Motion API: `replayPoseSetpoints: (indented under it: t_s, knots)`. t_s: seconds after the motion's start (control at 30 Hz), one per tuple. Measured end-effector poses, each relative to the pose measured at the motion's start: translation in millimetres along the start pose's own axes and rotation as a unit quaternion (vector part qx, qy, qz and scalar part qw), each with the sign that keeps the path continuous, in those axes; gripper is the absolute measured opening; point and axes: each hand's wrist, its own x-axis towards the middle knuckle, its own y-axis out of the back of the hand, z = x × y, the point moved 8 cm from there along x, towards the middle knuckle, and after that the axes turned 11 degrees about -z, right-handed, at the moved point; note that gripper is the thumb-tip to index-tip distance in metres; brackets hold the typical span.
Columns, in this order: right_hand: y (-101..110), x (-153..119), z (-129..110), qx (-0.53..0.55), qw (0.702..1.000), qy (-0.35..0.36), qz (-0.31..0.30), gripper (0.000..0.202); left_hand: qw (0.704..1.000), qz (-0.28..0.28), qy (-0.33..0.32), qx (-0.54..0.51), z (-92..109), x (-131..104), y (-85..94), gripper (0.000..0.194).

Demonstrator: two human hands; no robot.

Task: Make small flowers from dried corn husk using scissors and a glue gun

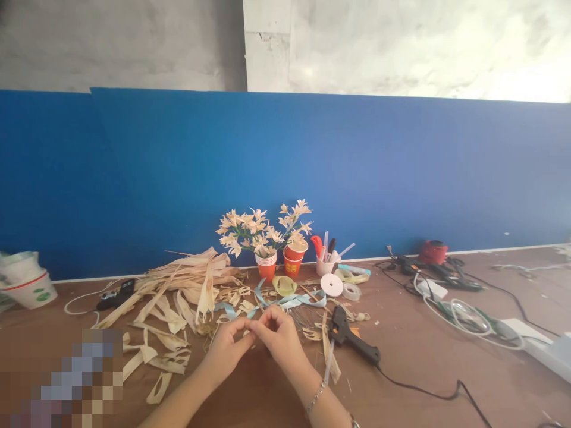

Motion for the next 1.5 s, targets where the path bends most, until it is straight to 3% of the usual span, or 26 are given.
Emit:
replayPoseSetpoints:
  t_s: [0.23,0.53,0.73,0.93,1.17,1.37,1.5]
  knots:
    - [-7,2,2,0.130,0.989,-0.027,-0.068,0.031,0.997,-0.029,0.021,-0.067,-3,1,-1.3,0.025]
    - [0,1,6,0.120,0.993,-0.015,0.017,0.041,0.998,-0.026,0.017,-0.055,0,-1,-6.2,0.026]
    - [3,0,6,0.081,0.996,-0.001,0.034,0.040,1.000,-0.014,0.017,-0.005,0,0,-5.1,0.023]
    - [4,0,8,0.078,0.996,0.003,0.044,0.040,0.996,0.039,0.027,0.073,-4,-2,4.3,0.016]
    - [-2,0,5,0.108,0.994,-0.018,0.012,0.041,1.000,0.007,0.026,0.011,-4,1,-1.0,0.013]
    - [-7,2,6,0.112,0.993,-0.022,-0.021,0.040,0.999,0.029,0.013,0.023,-1,0,5.0,0.022]
    - [-8,3,5,0.122,0.991,-0.036,-0.050,0.036,1.000,0.010,0.012,-0.017,-2,1,4.2,0.024]
